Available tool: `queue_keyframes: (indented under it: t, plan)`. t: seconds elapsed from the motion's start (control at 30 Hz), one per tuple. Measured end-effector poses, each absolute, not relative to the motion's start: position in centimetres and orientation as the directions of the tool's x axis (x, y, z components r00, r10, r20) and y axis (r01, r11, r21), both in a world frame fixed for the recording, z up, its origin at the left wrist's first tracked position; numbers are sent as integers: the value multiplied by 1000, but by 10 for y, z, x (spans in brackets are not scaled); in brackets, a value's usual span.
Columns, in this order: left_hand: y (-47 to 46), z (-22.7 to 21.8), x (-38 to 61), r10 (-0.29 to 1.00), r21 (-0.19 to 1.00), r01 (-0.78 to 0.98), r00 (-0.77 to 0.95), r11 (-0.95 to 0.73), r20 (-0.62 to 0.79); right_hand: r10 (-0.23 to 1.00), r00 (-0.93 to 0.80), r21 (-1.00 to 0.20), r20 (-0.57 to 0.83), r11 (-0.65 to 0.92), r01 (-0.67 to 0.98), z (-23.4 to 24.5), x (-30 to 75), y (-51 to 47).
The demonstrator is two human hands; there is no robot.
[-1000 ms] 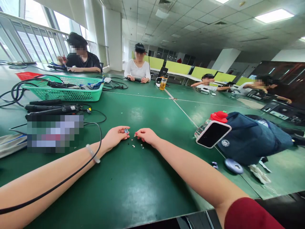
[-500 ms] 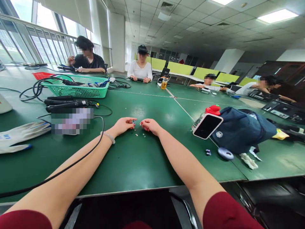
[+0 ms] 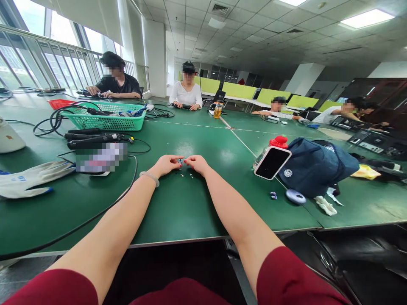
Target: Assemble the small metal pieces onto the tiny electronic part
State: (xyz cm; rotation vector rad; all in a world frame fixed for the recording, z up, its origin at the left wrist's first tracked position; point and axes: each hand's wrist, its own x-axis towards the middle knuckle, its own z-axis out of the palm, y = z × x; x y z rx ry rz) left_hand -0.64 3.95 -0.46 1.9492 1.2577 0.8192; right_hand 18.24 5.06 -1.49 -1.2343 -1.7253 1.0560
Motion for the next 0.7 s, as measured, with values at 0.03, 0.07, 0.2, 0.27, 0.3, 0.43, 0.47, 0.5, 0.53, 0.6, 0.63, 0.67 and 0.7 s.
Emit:
queue_keyframes:
  t: [0.03,0.07,0.2,0.27,0.3,0.43,0.47,0.5,0.53,0.6,0.63,0.67,0.7]
  plan:
    - [40,-5,-6,928,794,518,342,-318,149,962,-248,-917,111,195,348,-15,182,51]
    - [40,-5,-5,926,788,524,347,-324,150,963,-244,-913,111,196,357,-14,182,51]
    - [40,-6,-5,919,779,527,360,-340,158,966,-233,-898,107,195,396,-15,181,51]
    - [41,-7,-5,919,782,520,360,-342,162,968,-229,-890,103,193,414,-16,181,52]
    - [41,-8,-5,918,784,516,360,-343,165,969,-226,-886,102,192,423,-16,180,52]
    - [42,-11,-5,916,790,503,362,-350,175,973,-208,-871,103,189,453,-18,178,53]
    - [42,-11,-5,916,791,501,361,-350,176,973,-205,-868,105,190,458,-18,177,53]
    - [42,-11,-5,916,792,500,360,-349,177,974,-201,-865,108,192,464,-19,177,53]
    - [42,-12,-5,917,793,500,357,-347,176,974,-198,-861,112,194,469,-19,176,53]
    - [43,-12,-5,919,796,500,354,-341,172,974,-191,-853,118,198,483,-19,176,52]
    - [44,-13,-5,920,798,499,353,-337,169,975,-187,-848,121,199,491,-18,176,51]
    - [44,-13,-6,921,801,497,352,-334,166,976,-182,-844,122,199,498,-18,176,51]
    - [45,-13,-6,922,803,496,352,-331,163,976,-177,-841,124,198,504,-18,176,50]
